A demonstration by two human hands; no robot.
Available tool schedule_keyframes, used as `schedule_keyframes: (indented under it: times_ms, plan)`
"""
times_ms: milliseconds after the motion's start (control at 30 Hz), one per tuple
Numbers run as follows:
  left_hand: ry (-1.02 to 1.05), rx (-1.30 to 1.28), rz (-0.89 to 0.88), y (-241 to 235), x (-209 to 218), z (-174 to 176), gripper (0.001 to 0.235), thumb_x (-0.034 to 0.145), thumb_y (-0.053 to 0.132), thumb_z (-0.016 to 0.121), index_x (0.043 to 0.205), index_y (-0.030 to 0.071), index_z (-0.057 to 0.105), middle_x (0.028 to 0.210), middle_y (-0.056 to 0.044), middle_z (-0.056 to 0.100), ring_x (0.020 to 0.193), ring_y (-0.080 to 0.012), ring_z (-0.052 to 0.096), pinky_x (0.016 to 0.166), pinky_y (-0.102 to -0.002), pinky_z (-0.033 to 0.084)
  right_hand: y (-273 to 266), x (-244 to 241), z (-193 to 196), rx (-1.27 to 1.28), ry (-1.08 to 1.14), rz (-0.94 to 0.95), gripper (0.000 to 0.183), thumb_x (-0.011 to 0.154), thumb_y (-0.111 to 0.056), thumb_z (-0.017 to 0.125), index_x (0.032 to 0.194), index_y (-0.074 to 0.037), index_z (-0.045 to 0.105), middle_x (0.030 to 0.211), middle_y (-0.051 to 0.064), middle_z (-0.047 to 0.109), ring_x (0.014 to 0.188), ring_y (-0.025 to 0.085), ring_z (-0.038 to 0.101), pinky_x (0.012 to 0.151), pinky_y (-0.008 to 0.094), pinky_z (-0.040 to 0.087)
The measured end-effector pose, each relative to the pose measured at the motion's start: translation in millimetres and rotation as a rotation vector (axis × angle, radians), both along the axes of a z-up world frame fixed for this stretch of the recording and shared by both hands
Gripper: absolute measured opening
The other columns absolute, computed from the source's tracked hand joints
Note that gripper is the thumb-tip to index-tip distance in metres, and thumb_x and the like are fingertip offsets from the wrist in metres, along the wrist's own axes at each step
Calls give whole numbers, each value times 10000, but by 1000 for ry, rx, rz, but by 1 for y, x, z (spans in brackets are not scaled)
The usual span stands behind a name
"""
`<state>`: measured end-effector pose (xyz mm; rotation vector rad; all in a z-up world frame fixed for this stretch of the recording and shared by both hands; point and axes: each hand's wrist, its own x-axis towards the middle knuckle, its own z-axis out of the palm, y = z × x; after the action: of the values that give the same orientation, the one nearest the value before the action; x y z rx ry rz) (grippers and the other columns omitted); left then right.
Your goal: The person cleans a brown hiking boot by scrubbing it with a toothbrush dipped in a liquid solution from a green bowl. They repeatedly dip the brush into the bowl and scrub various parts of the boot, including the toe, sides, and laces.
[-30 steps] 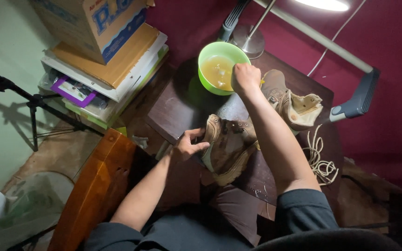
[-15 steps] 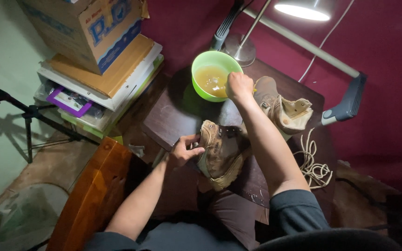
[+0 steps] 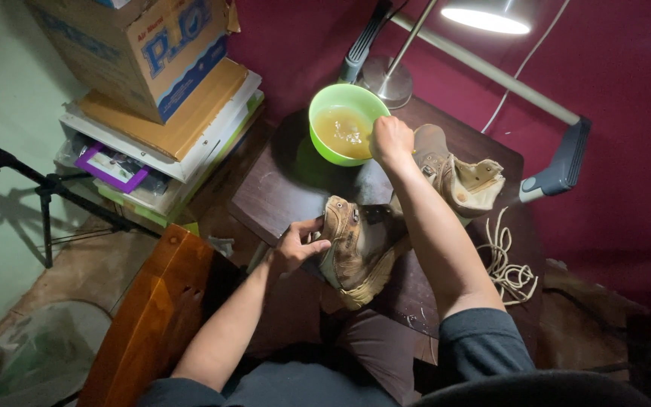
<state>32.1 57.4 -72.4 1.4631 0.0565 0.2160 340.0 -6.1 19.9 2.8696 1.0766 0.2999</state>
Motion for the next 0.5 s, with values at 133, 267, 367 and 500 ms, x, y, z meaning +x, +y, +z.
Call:
schedule_keyframes:
  times_ms: [133, 267, 367, 500]
  plan:
    - [32, 32, 1, 5, 0, -18, 515, 878, 228, 818, 1374, 193, 681, 1200, -10, 749, 1147, -135, 607, 1051, -436, 452, -3, 3, -3, 20, -13, 3, 148, 834, -168, 702, 842, -38, 770, 813, 151, 742, 828, 379, 755, 729, 527, 615]
    - [58, 34, 7, 2, -3, 3, 490, 877, 237, 810, 1354, 211, 698, 1155, 2, 753, 1098, -119, 614, 1027, -407, 468, -4, -3, 6, 51, 6, 12, 152, 820, -159, 730, 847, -13, 766, 808, 173, 742, 829, 398, 752, 723, 551, 614]
    - [32, 34, 2, 4, -4, 7, 541, 874, 236, 809, 1395, 200, 666, 1202, -23, 748, 1150, -147, 606, 1051, -462, 447, -6, -6, 5, 47, -35, 8, 154, 841, -168, 710, 819, -24, 761, 779, 154, 736, 804, 383, 755, 703, 529, 621]
    - [22, 8, -1, 0, -3, 9, 544, 870, 214, 818, 1394, 200, 673, 1193, -10, 748, 1142, -138, 585, 1066, -458, 441, -8, 2, -7, 47, -62, 20, 132, 814, -157, 712, 776, -36, 749, 767, 152, 726, 791, 381, 752, 705, 518, 618]
